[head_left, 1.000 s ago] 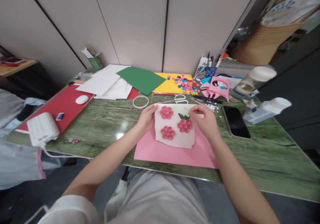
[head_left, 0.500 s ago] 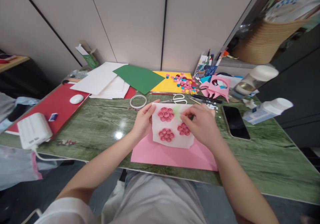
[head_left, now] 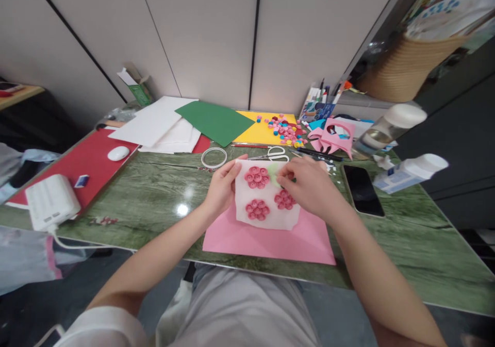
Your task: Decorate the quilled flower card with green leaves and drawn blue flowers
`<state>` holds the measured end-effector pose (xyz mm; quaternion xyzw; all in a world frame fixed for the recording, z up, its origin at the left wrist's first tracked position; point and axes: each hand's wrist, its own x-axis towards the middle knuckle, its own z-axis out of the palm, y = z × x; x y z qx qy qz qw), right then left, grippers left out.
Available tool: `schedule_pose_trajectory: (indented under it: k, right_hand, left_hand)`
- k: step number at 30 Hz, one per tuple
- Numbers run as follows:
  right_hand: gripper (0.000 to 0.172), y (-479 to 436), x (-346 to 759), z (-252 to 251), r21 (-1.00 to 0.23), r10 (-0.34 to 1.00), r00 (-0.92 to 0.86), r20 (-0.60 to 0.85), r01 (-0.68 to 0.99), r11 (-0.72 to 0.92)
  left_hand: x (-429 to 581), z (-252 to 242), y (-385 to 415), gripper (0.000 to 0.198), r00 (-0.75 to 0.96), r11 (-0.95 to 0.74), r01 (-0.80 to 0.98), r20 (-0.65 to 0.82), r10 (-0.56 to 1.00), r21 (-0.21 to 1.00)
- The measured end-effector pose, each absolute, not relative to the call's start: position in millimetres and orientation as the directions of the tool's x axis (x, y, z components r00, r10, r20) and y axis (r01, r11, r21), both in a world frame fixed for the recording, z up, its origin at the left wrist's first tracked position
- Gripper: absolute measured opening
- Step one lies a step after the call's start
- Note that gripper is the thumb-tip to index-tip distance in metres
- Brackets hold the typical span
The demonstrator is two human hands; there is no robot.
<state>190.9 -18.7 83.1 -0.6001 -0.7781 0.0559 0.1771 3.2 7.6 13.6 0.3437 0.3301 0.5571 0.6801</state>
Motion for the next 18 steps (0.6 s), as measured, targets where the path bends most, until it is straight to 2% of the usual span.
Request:
schedule_pose_trajectory:
  k: [7, 13, 18]
  right_hand:
    - [0.024, -15.6, 183.2, 97.6, -0.209, 0.968, -0.242, 0.065, 0.945, 0.251]
    - [0.026, -15.0, 180.8, 98.4, -0.153, 0.973, -0.230, 0.037, 0.960, 0.233]
    - [0.025, -16.4, 182.1, 96.1, -0.185, 0.974, -0.219, 0.055, 0.957, 0.225]
  left_hand:
    - [2.8, 15.3, 6.6, 0.039, 0.155, 0.135, -0.537, -0.060, 0.986, 0.833]
    - [2.5, 15.5, 6.7, 0.038, 0.158, 0.138, -0.550, -0.060, 0.986, 0.823]
    - [2.3, 13.7, 7.4, 0.039, 0.151, 0.126, -0.544, -0.051, 0.987, 0.830]
